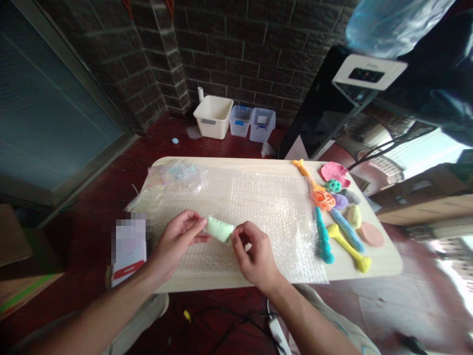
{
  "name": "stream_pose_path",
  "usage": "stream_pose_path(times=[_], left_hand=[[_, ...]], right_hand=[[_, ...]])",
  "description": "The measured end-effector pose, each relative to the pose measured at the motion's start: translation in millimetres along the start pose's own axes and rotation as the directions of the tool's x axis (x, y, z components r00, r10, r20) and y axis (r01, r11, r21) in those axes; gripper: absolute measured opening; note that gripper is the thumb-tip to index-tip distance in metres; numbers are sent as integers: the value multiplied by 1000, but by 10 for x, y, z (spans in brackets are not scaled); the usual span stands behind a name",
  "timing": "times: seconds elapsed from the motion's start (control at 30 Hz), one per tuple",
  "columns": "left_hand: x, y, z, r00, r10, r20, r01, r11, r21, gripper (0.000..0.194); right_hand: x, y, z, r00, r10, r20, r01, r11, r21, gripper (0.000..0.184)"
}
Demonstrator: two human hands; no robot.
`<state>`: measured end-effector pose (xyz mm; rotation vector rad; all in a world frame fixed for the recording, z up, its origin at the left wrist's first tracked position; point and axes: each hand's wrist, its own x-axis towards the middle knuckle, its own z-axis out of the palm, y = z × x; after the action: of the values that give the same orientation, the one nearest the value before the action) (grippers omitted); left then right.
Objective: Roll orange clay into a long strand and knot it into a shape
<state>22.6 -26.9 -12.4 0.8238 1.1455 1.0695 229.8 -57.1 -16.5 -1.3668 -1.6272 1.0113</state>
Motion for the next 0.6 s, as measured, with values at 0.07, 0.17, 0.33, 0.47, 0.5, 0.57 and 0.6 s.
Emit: stream_pose_path(times=[0.07, 0.17, 0.33, 0.47, 0.5, 0.57, 0.6], left_hand=[[-3, 3, 26, 1000, -1, 14, 1, 1000, 25, 38], [-5, 6, 63, 1000, -12, 26, 11, 1000, 29, 37], [2, -24, 101, 998, -42, 44, 42, 999, 3, 36], [5, -57, 117, 992, -118, 52, 121, 990, -76, 35], [6, -61, 120, 990, -130, 51, 134, 987, -93, 35], [7, -66, 122, 989, -142, 49, 147, 982, -115, 34], [8, -68, 121, 989, -142, 50, 147, 982, -122, 34]], right_hand=[[-6, -20, -59, 998, -64, 0, 64, 995, -75, 17], [-4, -29, -144, 988, -154, 13, 154, 977, -148, 12], [-16, -8, -222, 972, -232, 45, 236, 955, -181, 10], [-35, 5, -242, 966, -255, 34, 256, 942, -217, 9], [-37, 6, -245, 965, -261, 31, 261, 939, -225, 10], [-39, 4, -251, 962, -271, 29, 270, 934, -233, 10], [-39, 3, -253, 961, -273, 33, 273, 934, -232, 10]])
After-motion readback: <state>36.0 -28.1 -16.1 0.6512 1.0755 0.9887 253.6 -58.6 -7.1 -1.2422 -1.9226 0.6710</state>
